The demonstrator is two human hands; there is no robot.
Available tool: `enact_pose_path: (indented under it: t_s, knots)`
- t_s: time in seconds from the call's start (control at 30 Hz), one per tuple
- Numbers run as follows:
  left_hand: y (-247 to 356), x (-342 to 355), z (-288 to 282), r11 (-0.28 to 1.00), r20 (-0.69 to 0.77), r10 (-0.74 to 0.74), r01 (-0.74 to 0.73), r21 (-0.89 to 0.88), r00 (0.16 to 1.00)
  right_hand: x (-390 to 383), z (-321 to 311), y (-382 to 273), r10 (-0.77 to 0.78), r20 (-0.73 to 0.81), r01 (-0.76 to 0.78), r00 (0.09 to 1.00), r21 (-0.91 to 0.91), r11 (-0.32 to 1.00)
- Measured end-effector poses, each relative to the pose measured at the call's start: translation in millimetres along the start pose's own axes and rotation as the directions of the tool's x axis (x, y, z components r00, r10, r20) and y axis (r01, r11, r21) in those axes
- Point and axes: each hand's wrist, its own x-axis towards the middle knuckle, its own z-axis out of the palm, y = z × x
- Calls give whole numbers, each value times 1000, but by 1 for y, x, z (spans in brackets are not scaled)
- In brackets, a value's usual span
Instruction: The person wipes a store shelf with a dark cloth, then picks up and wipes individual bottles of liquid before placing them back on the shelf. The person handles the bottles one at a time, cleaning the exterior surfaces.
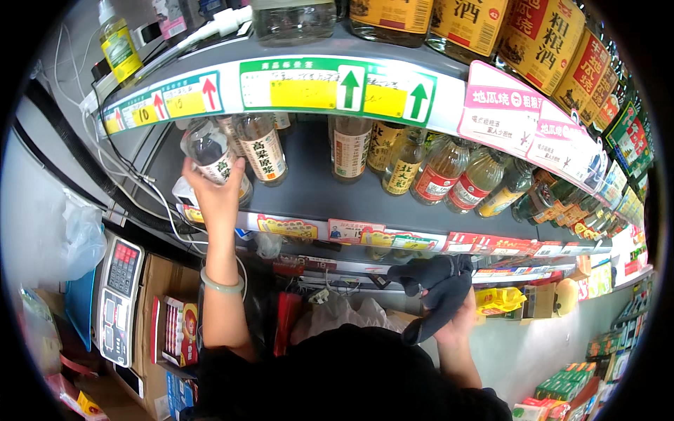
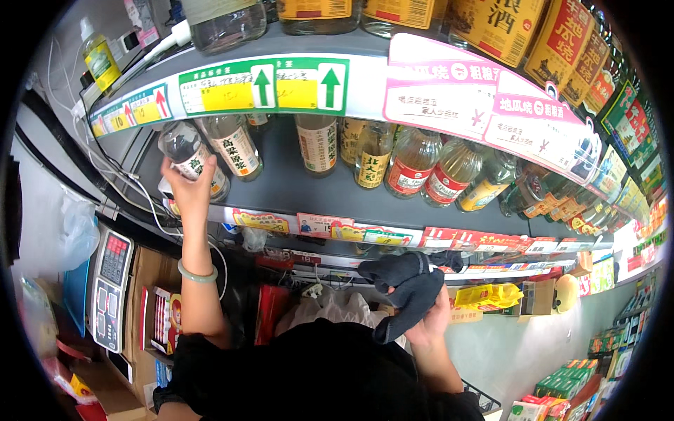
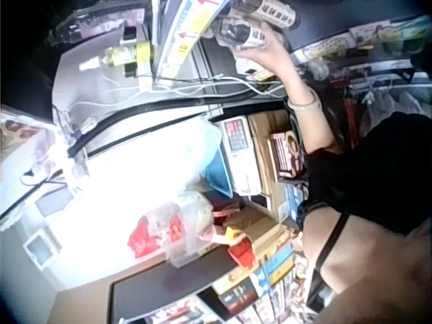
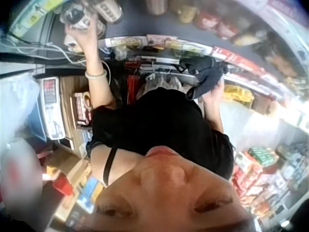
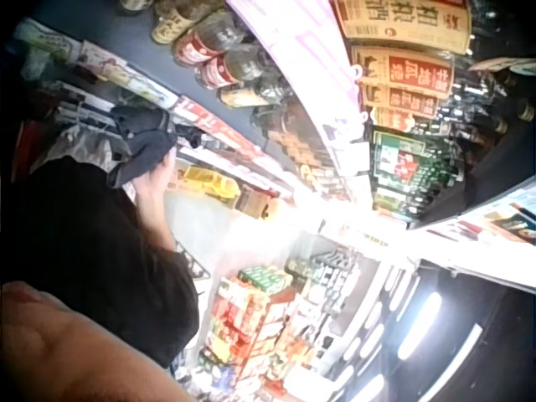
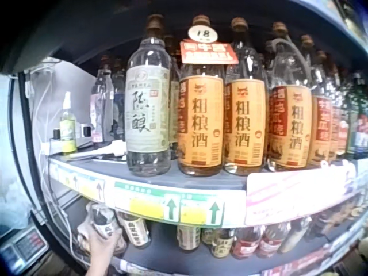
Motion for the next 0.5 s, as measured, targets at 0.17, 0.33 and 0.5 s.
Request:
enact_pose_path:
  t_s: [0.17, 0.33, 0.5]
  knots:
    - [13, -3, -1, 989, 34, -104, 107, -104, 994, 3, 2, 6, 42, 48, -42, 998, 8, 999]
    - [25, -20, 2, 966, 20, -74, 77, -246, 997, 0, 6, 4, -44, -121, 41, 992, -27, 999]
    - [37, -20, 13, 970, 92, -21, 42, -237, 996, -1, -7, -3, -70, -70, 67, 995, -44, 997]
